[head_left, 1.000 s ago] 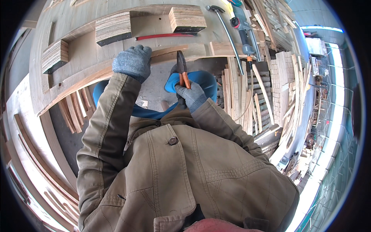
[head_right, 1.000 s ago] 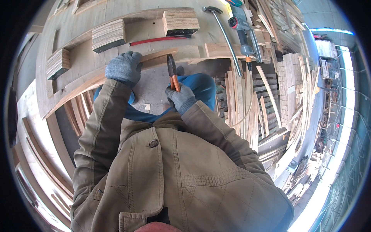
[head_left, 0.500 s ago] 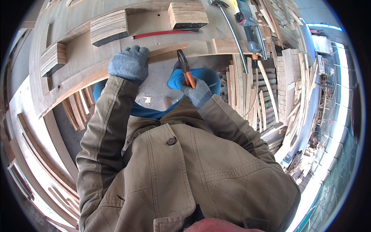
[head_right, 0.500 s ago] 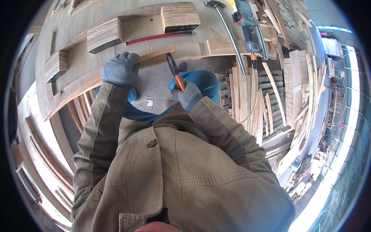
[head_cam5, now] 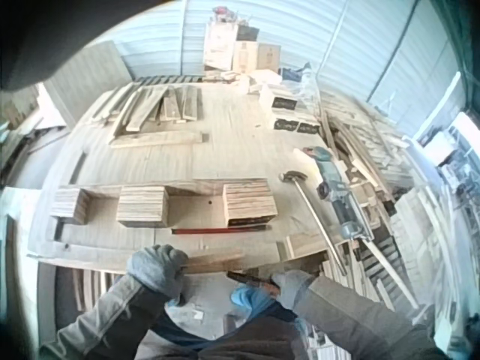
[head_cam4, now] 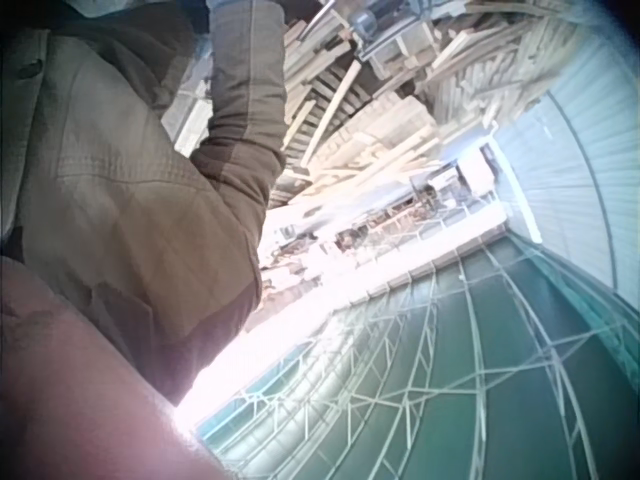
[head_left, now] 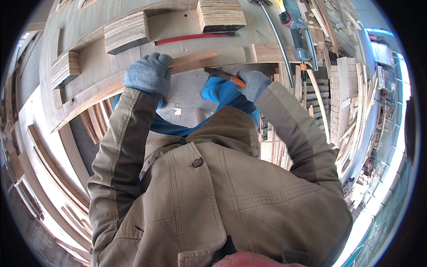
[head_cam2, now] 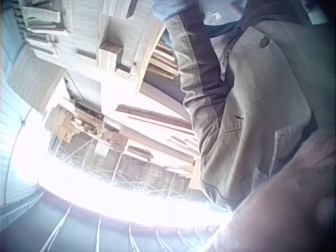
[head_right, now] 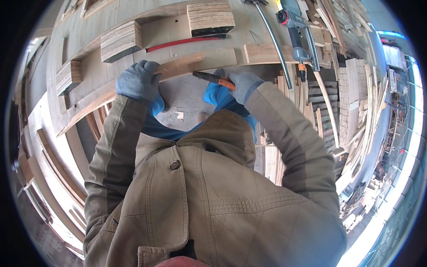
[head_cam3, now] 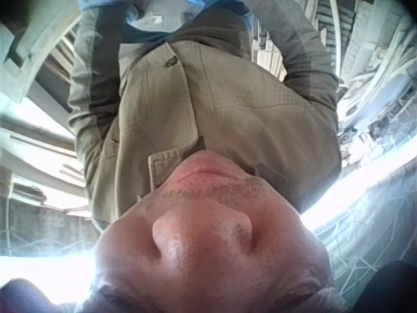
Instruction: The person uses pliers to remove nails from a wooden plank, then uses a hammer to drive nails into the plank. The person handles multiple wooden planks and small wooden blocks on a workbench.
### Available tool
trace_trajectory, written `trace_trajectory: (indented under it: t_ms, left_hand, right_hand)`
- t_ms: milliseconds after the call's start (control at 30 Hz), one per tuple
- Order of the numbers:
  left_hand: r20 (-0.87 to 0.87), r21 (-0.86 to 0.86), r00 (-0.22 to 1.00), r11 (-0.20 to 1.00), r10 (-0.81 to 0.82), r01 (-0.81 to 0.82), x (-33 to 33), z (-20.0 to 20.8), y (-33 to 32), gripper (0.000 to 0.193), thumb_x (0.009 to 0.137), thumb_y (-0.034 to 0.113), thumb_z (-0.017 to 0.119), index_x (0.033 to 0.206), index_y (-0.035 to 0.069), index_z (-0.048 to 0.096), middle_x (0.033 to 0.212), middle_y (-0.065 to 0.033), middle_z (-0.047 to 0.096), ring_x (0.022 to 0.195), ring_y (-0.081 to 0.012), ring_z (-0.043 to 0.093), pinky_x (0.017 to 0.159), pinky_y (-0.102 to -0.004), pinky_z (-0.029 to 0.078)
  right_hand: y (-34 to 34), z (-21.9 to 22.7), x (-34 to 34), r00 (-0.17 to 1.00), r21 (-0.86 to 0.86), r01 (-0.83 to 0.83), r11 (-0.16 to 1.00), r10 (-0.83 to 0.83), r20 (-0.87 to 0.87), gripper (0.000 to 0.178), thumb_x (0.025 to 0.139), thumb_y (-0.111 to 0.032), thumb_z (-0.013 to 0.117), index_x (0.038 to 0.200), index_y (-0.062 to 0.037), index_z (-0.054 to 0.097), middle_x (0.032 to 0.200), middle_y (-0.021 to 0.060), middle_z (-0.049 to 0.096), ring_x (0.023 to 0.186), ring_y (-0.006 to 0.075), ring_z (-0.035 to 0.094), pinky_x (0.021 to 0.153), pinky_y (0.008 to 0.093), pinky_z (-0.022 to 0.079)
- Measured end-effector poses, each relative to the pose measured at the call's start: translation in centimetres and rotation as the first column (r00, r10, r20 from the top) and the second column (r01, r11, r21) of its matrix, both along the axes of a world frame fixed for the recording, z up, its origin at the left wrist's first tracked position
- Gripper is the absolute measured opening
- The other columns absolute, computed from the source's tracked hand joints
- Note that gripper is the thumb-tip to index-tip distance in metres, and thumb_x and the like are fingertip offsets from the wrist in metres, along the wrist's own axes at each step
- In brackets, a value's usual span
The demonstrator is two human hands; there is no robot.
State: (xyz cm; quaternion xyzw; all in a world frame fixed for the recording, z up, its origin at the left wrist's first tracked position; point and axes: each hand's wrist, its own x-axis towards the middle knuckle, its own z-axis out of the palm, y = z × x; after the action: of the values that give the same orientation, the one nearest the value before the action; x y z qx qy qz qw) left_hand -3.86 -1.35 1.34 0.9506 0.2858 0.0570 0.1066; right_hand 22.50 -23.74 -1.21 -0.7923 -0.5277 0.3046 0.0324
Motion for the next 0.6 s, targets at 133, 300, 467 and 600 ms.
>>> trace_trajectory:
  t_ms: [133, 300, 467, 600]
  left_hand:
    - [-0.034, 0.003, 0.999, 1.0, 0.01, -0.01, -0.2, 0.1, -0.1, 0.022, 0.088, 0.026, 0.069, 0.109, 0.016, 0.068, 0.102, -0.0097, 0.069, 0.097, -0.0331, 0.069, 0.082, -0.0483, 0.056]
    - [0.011, 0.021, 1.0, 0.999, -0.024, 0.023, -0.2, -0.2, -0.1, 0.017, 0.093, 0.027, 0.065, 0.106, 0.015, 0.066, 0.1, -0.0108, 0.068, 0.095, -0.0327, 0.069, 0.08, -0.0482, 0.056]
    - [0.011, 0.014, 1.0, 1.0, -0.028, 0.028, -0.3, 0.0, -0.1, 0.016, 0.094, 0.026, 0.063, 0.104, 0.015, 0.067, 0.1, -0.0117, 0.068, 0.096, -0.0331, 0.069, 0.081, -0.0491, 0.056]
    - [-0.012, 0.008, 1.0, 1.0, -0.022, 0.022, -0.3, 0.3, -0.3, 0.018, 0.094, 0.026, 0.062, 0.106, 0.015, 0.068, 0.102, -0.0122, 0.069, 0.098, -0.0333, 0.07, 0.083, -0.0494, 0.056]
  right_hand:
    - [0.1, 0.0, 0.1, 0.997, -0.055, -0.076, 0.996, 0.076, 0.01, 0.031, 0.084, -0.022, 0.077, 0.11, -0.0081, 0.067, 0.094, 0.0221, 0.071, 0.093, 0.0427, 0.069, 0.079, 0.0504, 0.054]
    - [-2.0, -1.8, -3.8, 0.981, 0.047, 0.052, 0.998, -0.042, -0.189, 0.033, 0.085, -0.023, 0.078, 0.112, -0.0081, 0.067, 0.095, 0.0212, 0.071, 0.091, 0.0432, 0.069, 0.079, 0.0484, 0.054]
    - [-3.5, -1.7, -7.4, 0.965, 0.044, 0.131, 0.99, -0.117, -0.233, 0.031, 0.086, -0.023, 0.078, 0.11, -0.0074, 0.066, 0.094, 0.0216, 0.071, 0.089, 0.0441, 0.068, 0.076, 0.0465, 0.054]
    - [-4.1, -0.5, -8.2, 0.977, 0.044, 0.162, 0.986, -0.154, -0.145, 0.031, 0.087, -0.025, 0.076, 0.111, -0.0075, 0.065, 0.093, 0.022, 0.071, 0.09, 0.0446, 0.068, 0.076, 0.0477, 0.053]
